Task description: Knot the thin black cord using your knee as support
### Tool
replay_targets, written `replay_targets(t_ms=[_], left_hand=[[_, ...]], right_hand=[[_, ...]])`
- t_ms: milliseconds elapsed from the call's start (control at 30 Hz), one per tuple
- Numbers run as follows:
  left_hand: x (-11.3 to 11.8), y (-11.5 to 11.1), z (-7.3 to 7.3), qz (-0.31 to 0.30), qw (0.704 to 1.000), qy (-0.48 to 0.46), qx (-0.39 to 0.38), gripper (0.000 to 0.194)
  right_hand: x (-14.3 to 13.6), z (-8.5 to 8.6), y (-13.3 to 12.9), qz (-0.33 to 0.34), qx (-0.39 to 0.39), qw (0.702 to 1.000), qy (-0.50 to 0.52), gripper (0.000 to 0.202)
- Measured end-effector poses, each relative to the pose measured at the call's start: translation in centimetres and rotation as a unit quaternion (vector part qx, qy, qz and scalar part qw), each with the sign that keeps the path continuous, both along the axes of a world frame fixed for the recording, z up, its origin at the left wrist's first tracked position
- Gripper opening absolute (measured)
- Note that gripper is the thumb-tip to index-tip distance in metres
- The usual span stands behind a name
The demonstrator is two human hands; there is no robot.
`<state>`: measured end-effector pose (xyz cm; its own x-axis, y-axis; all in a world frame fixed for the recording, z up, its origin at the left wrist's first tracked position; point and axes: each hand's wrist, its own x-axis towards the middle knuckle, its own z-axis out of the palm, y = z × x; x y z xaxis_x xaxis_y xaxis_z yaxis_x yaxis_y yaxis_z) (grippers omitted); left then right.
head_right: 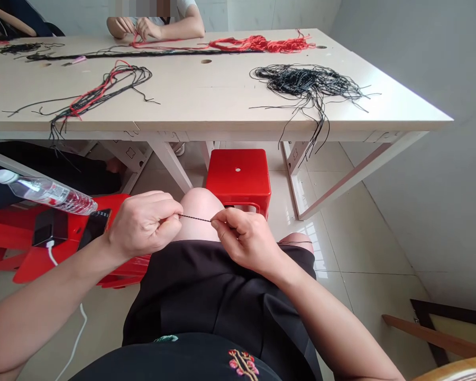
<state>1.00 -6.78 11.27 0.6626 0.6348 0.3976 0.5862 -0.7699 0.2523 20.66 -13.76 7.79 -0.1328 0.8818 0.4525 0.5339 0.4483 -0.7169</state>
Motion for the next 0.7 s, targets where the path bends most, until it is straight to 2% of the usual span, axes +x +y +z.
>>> replay_targets(t_ms=[167,367,433,500,600,700], left_hand=[[0.1,-0.2,-0.4,-0.017,0.999,-0.032,-0.036,0.022],[-0.4,0.9,-0.1,-0.016,0.987,-0.049,-0.15,0.023],[-1.0,1.7,0.2,0.02,0.987,-0.037,-0.157,0.026],[-1.9,2.8,0.5,0.081,0.985,-0.043,-0.149,0.027],[-3.9,4.9,1.0,0.169,0.973,-0.074,-0.139,0.024],[-6.2,6.9,1.5,0.222,0.962,-0.091,-0.127,0.024]], right_hand=[[0.4,-0.2,-0.2,0.011,0.025,0.999,-0.02,0.011],[1.6,-0.9,1.0,0.042,-0.053,0.998,0.008,0.015],[2.6,-1.0,1.4,0.036,-0.089,0.995,0.0,0.019],[4.0,-1.2,1.4,0.018,-0.115,0.993,-0.018,0.023],[6.6,-1.6,1.0,-0.009,-0.146,0.988,-0.054,0.03],[9.4,-2.0,0.1,-0.047,-0.174,0.981,-0.075,0.034]])
